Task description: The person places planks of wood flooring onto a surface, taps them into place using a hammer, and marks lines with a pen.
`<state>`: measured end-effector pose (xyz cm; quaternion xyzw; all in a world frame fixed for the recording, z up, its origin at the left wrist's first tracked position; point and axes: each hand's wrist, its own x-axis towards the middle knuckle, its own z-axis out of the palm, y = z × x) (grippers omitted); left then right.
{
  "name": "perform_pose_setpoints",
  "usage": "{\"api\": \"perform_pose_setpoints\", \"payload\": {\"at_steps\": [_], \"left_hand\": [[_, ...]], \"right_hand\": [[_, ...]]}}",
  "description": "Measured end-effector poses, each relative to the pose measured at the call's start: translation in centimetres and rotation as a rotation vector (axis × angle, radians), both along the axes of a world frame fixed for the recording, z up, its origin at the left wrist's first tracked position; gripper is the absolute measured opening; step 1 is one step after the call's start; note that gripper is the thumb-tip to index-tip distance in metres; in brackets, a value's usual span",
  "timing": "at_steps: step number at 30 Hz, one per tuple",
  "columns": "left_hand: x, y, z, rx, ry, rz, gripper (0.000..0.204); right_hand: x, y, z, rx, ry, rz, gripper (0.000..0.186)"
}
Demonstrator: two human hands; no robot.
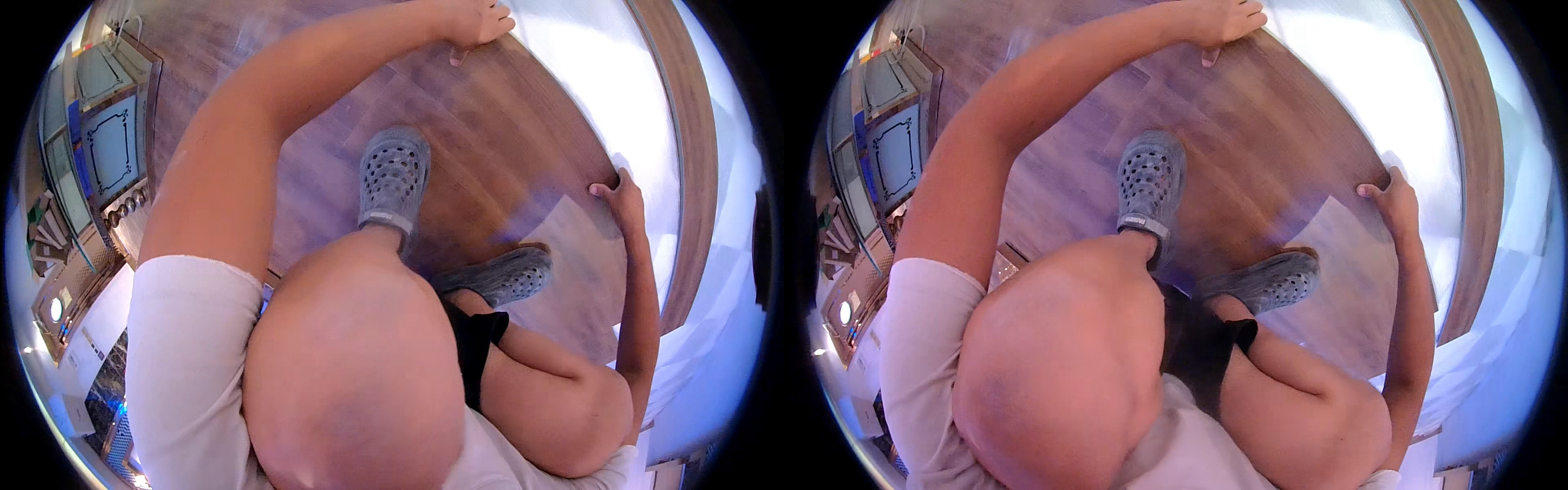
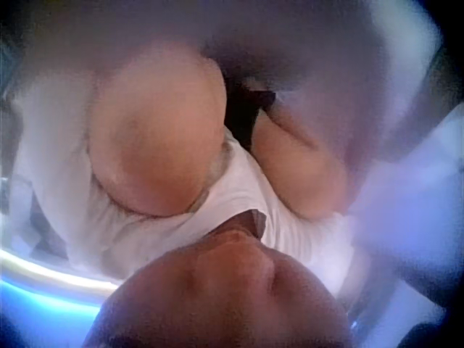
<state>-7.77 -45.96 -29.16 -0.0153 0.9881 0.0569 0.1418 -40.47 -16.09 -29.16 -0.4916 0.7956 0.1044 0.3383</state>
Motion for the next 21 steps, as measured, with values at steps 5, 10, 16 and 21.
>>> {"api": "perform_pose_setpoints", "payload": {"at_steps": [5, 10, 16, 21], "left_hand": [[-1.1, 0.7, -5.8, 0.116, -0.054, 0.205, 0.021], [3.5, 1.4, -4.6, 0.126, 0.189, 0.314, 0.078], [2.4, 0.9, -3.2, 0.076, 0.016, 0.318, 0.078], [5.0, -1.6, -8.0, 0.133, 0.063, 0.368, 0.092]], "right_hand": [[-1.0, 0.6, -0.5, 0.045, -0.063, 0.033, 0.056], [0.6, -0.1, -1.4, -0.029, -0.004, 0.165, 0.065], [0.4, 0.9, -0.8, -0.128, 0.128, 0.198, 0.061], [-1.9, 9.4, -0.1, -0.607, 0.297, -0.192, 0.037]]}}
